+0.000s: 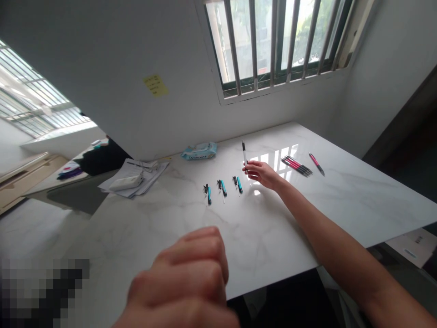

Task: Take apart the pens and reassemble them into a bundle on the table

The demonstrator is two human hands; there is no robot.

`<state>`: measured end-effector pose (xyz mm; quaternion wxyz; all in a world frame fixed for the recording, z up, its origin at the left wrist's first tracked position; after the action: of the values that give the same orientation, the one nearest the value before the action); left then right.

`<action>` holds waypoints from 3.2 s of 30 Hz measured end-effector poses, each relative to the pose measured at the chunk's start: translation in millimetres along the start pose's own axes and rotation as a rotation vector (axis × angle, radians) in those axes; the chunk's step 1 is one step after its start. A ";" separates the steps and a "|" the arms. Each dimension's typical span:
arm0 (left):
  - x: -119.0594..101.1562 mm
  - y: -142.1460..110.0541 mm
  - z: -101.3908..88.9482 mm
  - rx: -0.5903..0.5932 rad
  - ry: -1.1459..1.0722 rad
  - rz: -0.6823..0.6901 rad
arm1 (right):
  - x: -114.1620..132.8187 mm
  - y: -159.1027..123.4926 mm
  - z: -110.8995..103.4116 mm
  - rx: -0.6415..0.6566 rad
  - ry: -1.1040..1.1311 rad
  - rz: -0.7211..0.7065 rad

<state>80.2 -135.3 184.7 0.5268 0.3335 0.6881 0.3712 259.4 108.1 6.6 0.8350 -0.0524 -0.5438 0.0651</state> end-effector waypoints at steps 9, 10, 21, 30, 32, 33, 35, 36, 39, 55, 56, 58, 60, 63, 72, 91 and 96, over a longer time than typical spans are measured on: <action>192.8 -13.7 -7.4 -0.130 0.342 -0.604 | -17.1 -28.9 38.2 0.356 -0.258 -0.003; 203.1 -20.2 -9.2 -0.134 0.299 -0.664 | -19.5 -32.4 43.4 0.384 -0.291 -0.016; 218.3 -38.1 -8.4 -0.169 0.183 -0.756 | -25.1 -46.0 62.0 0.518 -0.515 -0.079; 209.1 -43.2 0.0 0.102 0.585 -0.314 | -8.5 -26.9 43.1 0.113 -0.566 -0.321; 210.1 -45.8 2.0 0.144 0.590 -0.302 | -9.2 -26.4 43.4 0.116 -0.568 -0.338; 211.0 -47.0 2.7 0.162 0.583 -0.307 | -9.3 -26.7 43.7 0.126 -0.571 -0.351; 212.5 -48.9 3.6 0.201 0.568 -0.325 | -8.7 -27.5 43.9 0.137 -0.590 -0.385; 212.8 -49.6 4.1 0.219 0.562 -0.333 | -8.2 -27.8 43.8 0.132 -0.612 -0.405; 212.1 -50.7 5.3 0.232 0.522 -0.365 | -7.1 -28.3 43.5 0.112 -0.698 -0.452; 227.6 -57.4 11.7 0.031 -0.091 -0.979 | 0.4 -28.2 43.2 0.159 -0.566 -0.473; 228.7 -58.2 12.5 0.018 -0.136 -1.027 | 0.0 -27.2 42.9 0.166 -0.525 -0.448; 229.0 -59.3 14.2 -0.001 -0.216 -1.109 | -1.5 -25.2 42.2 0.180 -0.450 -0.394; 227.7 -59.8 15.2 -0.009 -0.279 -1.166 | -3.7 -23.9 41.5 0.189 -0.379 -0.334; 225.6 -59.9 15.7 -0.007 -0.322 -1.212 | -7.2 -24.0 40.6 0.190 -0.295 -0.250; 225.1 -58.7 13.8 0.042 -0.382 -1.311 | -7.7 -26.6 40.5 0.105 -0.087 -0.117; 225.4 -57.2 6.8 -0.053 -0.466 -1.395 | -19.7 8.4 -13.5 -0.186 -0.869 -0.574; 229.0 -59.0 4.7 -0.096 -0.477 -1.420 | 0.7 -1.2 -13.6 -0.209 -1.180 -0.576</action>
<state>29.8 30.5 23.7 0.7885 -0.1425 0.5881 -0.1105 272.3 106.7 1.9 0.3717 0.0589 -0.9055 -0.1960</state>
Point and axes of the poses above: each hand's wrist, its own y-axis towards the middle knuckle, its own z-axis out of the palm, x = y × z, the point moved 2 cm from there along y, towards the middle knuckle, and after that the axes turned 13 degrees about -x, right-handed, at the moved point
